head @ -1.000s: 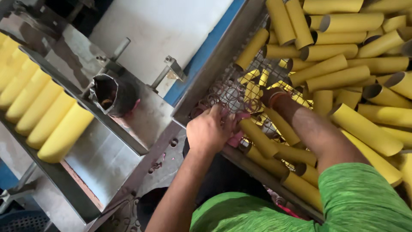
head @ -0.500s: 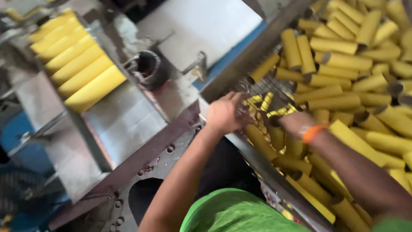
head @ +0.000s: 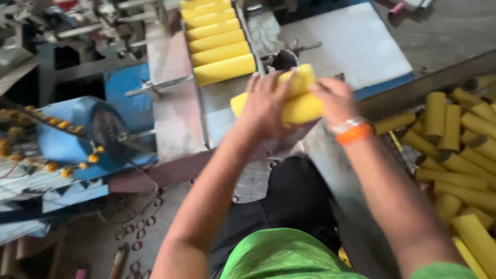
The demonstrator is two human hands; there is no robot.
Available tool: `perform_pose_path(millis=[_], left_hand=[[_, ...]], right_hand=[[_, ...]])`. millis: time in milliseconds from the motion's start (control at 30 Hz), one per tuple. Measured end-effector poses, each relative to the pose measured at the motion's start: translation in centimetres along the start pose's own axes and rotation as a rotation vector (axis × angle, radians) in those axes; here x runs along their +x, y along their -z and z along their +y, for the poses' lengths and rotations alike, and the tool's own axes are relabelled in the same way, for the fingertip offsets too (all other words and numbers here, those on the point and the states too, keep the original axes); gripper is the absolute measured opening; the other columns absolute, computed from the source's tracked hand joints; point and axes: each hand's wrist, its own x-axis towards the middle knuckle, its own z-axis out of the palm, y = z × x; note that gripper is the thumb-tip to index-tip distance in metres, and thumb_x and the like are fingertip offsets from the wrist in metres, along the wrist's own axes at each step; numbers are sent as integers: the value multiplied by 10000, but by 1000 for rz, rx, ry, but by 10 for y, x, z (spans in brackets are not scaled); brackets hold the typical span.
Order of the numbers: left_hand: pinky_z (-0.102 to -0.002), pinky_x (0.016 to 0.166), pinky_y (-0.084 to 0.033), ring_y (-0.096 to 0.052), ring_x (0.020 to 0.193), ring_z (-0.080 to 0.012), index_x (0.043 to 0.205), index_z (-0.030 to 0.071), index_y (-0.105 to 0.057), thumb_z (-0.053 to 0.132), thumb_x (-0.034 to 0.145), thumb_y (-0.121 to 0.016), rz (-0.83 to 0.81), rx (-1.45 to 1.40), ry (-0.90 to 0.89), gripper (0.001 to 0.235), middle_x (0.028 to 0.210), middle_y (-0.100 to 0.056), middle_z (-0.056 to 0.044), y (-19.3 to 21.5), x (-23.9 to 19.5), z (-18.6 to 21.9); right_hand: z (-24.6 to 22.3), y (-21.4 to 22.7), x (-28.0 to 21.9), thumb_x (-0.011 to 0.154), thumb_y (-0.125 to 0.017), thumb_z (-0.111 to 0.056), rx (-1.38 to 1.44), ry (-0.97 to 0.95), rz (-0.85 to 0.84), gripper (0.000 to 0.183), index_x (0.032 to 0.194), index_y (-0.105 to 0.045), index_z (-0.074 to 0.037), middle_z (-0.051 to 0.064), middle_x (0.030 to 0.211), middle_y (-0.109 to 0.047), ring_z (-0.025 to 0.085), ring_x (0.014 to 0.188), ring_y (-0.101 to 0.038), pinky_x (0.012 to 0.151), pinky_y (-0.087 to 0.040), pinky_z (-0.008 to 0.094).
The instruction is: The person repeatedly picks up yellow cylindrical objects from a metal wire basket and places them into a row of slots on a machine. The person handles the cylinders one at a time, moving them from the basket to the machine's input area.
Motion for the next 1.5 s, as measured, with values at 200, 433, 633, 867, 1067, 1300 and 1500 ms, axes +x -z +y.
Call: perform_pose_path(millis=[200, 433, 633, 867, 1067, 1300, 1500], left_hand=[[-591, 1143, -340, -470, 1312, -436, 1621, 227, -297, 488, 584, -880, -301, 248, 197, 1218, 1388, -495, -241, -15, -41, -111], [-677, 1091, -290, -330, 1435, -456, 1538, 376, -353, 533, 743, -818, -349, 477, 151, 934, 1559, -330, -278, -57, -35, -183], [-653, 1082, -337, -399, 1418, -434, 1543, 255, -449, 445, 740, -814, -381, 598, 122, 902, 1547, -389, -279, -30, -16, -166], [-485, 1088, -486, -597, 1273, -364, 1388, 142, -603, 218, 817, -754, -90, -215, -255, 595, 1378, -618, -133, -64, 28, 28], [-509, 699, -552, -709, 850, -382, 1248, 143, -633, 427, 864, -733, -478, -333, -52, 488, 961, -735, -131, -150, 40, 160], [-515, 665, -546, -708, 813, -367, 1042, 134, -642, 374, 902, -690, -423, -232, -9, 282, 895, -724, -101, -163, 34, 155], [-508, 633, -548, -710, 779, -359, 1040, 133, -651, 411, 831, -719, -507, -246, 7, 355, 879, -731, -87, -165, 38, 158]], right_hand=[[9, -98, 31, 967, -681, -251, -620, 252, -146, 406, 1296, -642, -17, 139, 1015, -774, 286, 931, -720, 799, -530, 394], [-14, 61, -41, 979, -677, -272, -532, 116, -173, 415, 1328, -648, -49, 79, 1011, -766, 162, 911, -725, 825, -565, 318], [84, 238, -151, 940, -718, -288, -663, -370, 90, 442, 1320, -683, -64, 99, 1083, -758, 180, 966, -696, 862, -540, 355], [239, 301, -272, 904, -716, -323, -759, -657, 146, 472, 1313, -687, -90, 157, 1129, -749, 323, 1012, -710, 895, -538, 429], [304, 217, -236, 891, -782, -466, -768, -644, -161, 616, 1324, -606, -64, 183, 1231, -722, 331, 1161, -689, 987, -534, 430], [277, 150, -190, 610, -927, -341, -781, -619, -49, 1242, 1570, -200, -40, 289, 1304, -611, 442, 1171, -624, 946, -527, 476], [167, 215, -195, 780, -713, -542, -898, -833, -254, 1018, 1649, -279, -238, 267, 1135, -737, 412, 1051, -717, 958, -558, 463]])
